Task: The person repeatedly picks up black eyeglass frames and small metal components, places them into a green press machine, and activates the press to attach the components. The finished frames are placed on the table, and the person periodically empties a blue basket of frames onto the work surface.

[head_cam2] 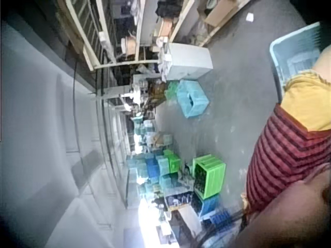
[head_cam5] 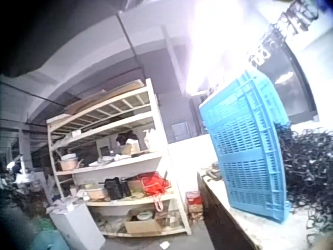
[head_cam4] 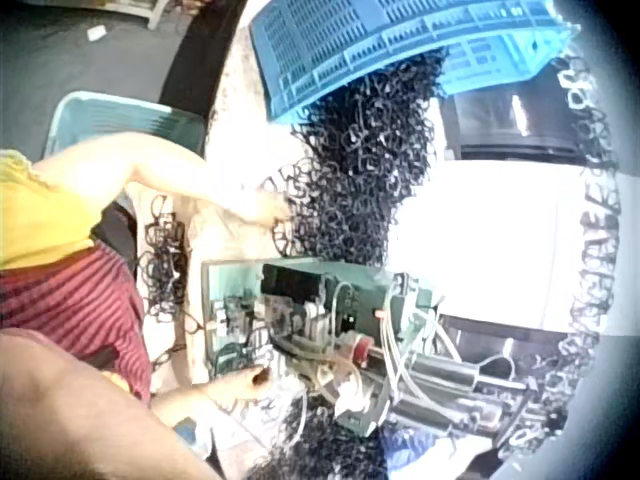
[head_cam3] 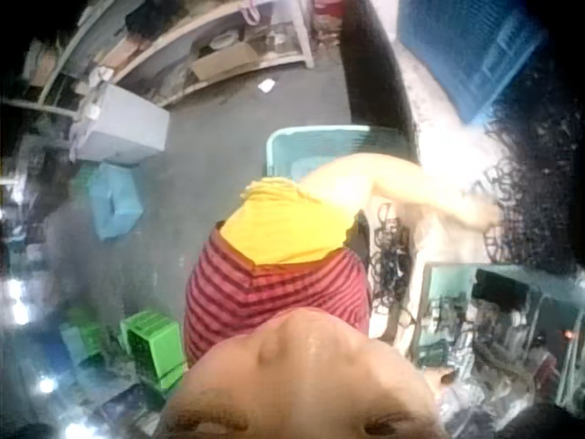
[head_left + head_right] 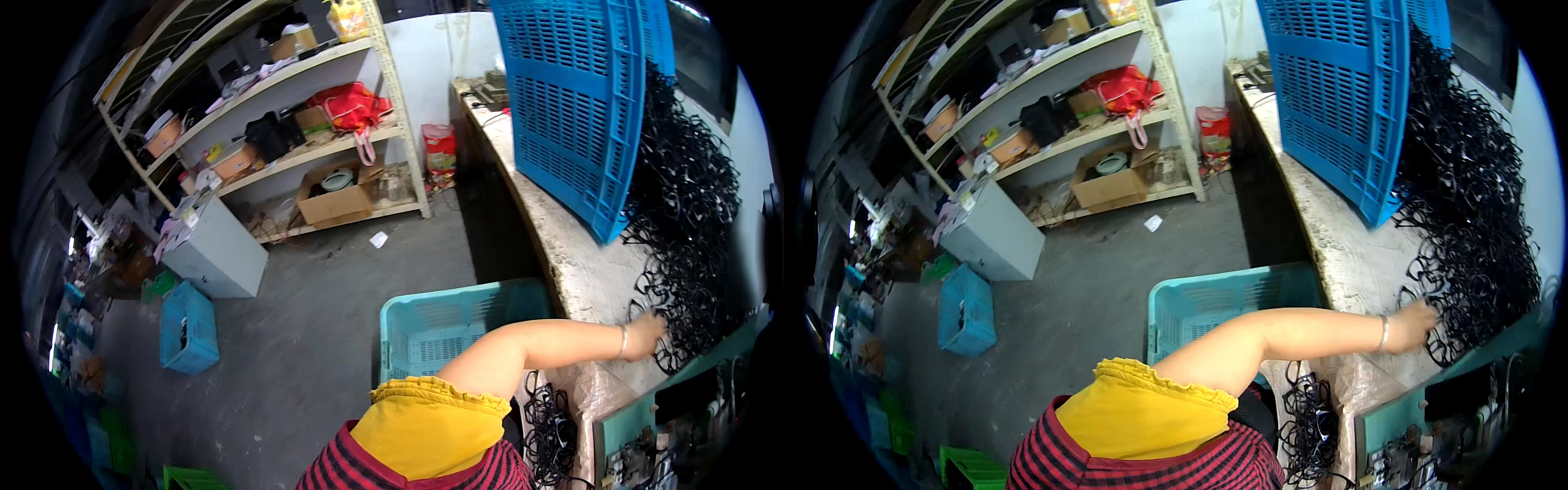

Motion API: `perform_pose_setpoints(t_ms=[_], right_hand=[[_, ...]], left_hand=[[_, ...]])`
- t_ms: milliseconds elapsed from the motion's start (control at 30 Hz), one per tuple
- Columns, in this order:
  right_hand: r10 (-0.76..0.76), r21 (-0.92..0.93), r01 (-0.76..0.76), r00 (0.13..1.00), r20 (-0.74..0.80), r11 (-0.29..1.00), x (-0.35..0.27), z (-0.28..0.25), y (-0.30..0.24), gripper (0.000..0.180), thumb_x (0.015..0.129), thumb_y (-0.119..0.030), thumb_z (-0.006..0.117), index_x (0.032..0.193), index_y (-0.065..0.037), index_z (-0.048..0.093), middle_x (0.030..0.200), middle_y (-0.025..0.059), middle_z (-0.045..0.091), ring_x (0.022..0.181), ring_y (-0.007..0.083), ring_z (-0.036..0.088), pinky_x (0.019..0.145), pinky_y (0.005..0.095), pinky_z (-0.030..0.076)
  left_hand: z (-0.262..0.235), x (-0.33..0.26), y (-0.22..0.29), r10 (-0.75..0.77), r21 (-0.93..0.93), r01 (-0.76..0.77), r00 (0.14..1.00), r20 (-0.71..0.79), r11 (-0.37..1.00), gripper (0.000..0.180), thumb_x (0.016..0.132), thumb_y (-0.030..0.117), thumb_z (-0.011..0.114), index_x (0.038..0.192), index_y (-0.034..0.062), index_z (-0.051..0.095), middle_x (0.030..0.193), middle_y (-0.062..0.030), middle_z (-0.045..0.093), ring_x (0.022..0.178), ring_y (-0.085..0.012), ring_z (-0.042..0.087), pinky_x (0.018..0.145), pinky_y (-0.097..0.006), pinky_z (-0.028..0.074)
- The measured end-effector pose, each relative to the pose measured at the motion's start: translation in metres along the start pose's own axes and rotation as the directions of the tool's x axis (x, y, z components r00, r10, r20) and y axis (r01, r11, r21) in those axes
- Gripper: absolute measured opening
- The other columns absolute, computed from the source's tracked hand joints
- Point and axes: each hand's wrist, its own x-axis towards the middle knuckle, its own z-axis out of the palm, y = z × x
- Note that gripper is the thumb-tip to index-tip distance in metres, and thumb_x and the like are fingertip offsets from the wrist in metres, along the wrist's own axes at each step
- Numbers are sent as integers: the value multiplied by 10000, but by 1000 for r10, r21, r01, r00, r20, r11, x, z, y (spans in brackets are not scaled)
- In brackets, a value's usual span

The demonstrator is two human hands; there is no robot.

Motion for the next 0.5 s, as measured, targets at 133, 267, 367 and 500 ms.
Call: perform_pose_setpoints(t_ms=[133, 267, 367, 500], right_hand=[[16, 31, -17, 999, 30, 999, -1, 0, 49, 282, 969, -163, 631, 1180, 22, 662, 1108, 155, 702, 995, 258, 662, 909, 353, 517], [103, 168, -117, 991, 90, 979, -15, -15, 59, 279, 962, -134, 626, 1191, 20, 662, 1137, 144, 695, 1033, 246, 648, 942, 347, 493], [169, 127, -163, 985, -37, 978, -37, -31, 43, 199, 916, -61, 645, 1093, 20, 687, 1061, 110, 706, 975, 231, 646, 921, 349, 493], [319, 355, -254, 937, -139, 900, -69, -52, 34, 153, 849, 13, 692, 1002, 19, 686, 986, 79, 688, 938, 167, 633, 880, 292, 488]], left_hand=[[31, -7, -21, 29, -332, -100, 977, -213, 938, 156, 824, 138, 643, 939, 99, 740, 1060, -96, 661, 1079, -293, 579, 878, -423, 511], [-30, -32, -16, -72, -341, -45, 944, -323, 939, 115, 778, 123, 644, 804, 22, 694, 977, -176, 648, 1003, -375, 593, 866, -483, 474], [-62, -55, -14, -284, -447, 31, 811, -511, 894, 229, 791, 96, 682, 1011, 35, 683, 1033, -154, 657, 938, -347, 602, 821, -441, 487], [-80, -91, -10, -750, -934, 28, 604, -268, 357, 124, 998, 128, 616, 1046, 25, 665, 924, 2, 644, 730, -45, 551, 604, -193, 455]])
